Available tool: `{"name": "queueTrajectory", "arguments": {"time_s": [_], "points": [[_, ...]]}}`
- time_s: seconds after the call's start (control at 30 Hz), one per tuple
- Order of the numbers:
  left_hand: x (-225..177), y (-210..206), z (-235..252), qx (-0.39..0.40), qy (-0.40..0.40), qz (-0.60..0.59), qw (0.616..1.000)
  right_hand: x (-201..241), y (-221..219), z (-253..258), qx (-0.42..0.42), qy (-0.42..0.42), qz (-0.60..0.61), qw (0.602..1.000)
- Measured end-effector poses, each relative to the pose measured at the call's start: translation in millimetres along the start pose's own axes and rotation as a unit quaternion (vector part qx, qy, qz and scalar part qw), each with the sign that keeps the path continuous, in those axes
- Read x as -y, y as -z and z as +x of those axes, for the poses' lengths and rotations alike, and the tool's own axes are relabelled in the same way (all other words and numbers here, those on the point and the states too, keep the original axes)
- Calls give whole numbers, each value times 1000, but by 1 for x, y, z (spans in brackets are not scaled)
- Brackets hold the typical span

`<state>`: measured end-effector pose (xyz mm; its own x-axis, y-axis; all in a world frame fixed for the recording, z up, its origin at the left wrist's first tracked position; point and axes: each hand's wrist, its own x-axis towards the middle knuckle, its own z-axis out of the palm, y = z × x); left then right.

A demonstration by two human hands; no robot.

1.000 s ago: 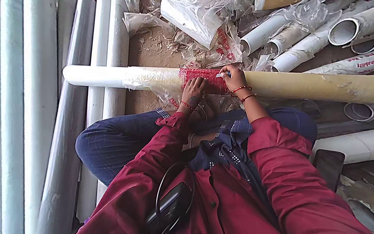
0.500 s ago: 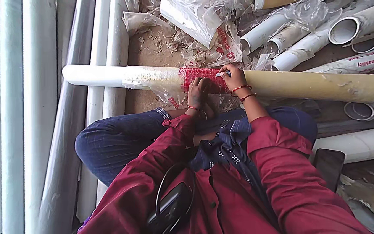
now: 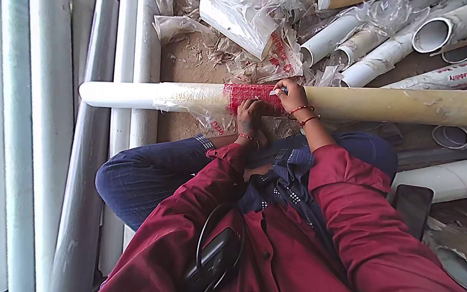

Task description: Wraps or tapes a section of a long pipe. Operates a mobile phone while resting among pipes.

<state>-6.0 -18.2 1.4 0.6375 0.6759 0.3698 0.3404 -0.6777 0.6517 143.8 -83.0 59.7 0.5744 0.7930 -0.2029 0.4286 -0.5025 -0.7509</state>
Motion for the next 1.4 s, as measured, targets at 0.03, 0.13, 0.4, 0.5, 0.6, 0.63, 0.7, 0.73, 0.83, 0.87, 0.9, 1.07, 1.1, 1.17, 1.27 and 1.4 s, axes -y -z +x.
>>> {"name": "queueTrajectory", "arguments": {"time_s": [0.03,0.13,0.4,0.5,0.6,0.63,0.7,0.73,0.83,0.87,0.9,1.07,1.1,1.17,1.27,1.4], "points": [[-1,0,-1,-1,14,-1,1000,0,0,0,1,-1,1,1000],[-3,0,-5,0,21,0,1000,0,0,-2,6,-6,5,1000],[2,-1,-6,-19,-35,-7,999,1,0,-2,10,-8,6,1000],[3,-1,-7,-5,-41,-6,999,1,0,-2,10,-8,4,1000],[2,-2,-9,9,-37,-1,999,2,0,-3,11,-7,-5,1000],[1,-2,-9,12,-30,-5,999,2,0,-3,10,-6,-5,1000],[-1,1,-8,16,-2,-19,1000,3,1,-4,12,-10,0,1000],[-3,3,-6,21,21,-29,999,3,1,-4,12,-11,1,1000],[-6,12,9,33,39,1,999,1,-1,-4,6,-5,4,1000],[-5,16,16,51,36,26,998,0,-1,-4,4,0,1,1000],[-3,20,23,90,38,49,994,-1,-1,-4,5,4,-7,1000],[25,28,43,255,58,2,965,3,0,-4,25,19,-29,999],[25,27,43,254,67,-2,965,3,1,-4,27,17,-29,999],[18,23,43,247,96,9,964,3,1,-4,28,10,-32,999],[10,18,46,239,147,6,960,5,1,-3,27,4,-37,999],[-1,18,51,252,203,-8,946,7,2,-5,29,-4,-39,999]]}}
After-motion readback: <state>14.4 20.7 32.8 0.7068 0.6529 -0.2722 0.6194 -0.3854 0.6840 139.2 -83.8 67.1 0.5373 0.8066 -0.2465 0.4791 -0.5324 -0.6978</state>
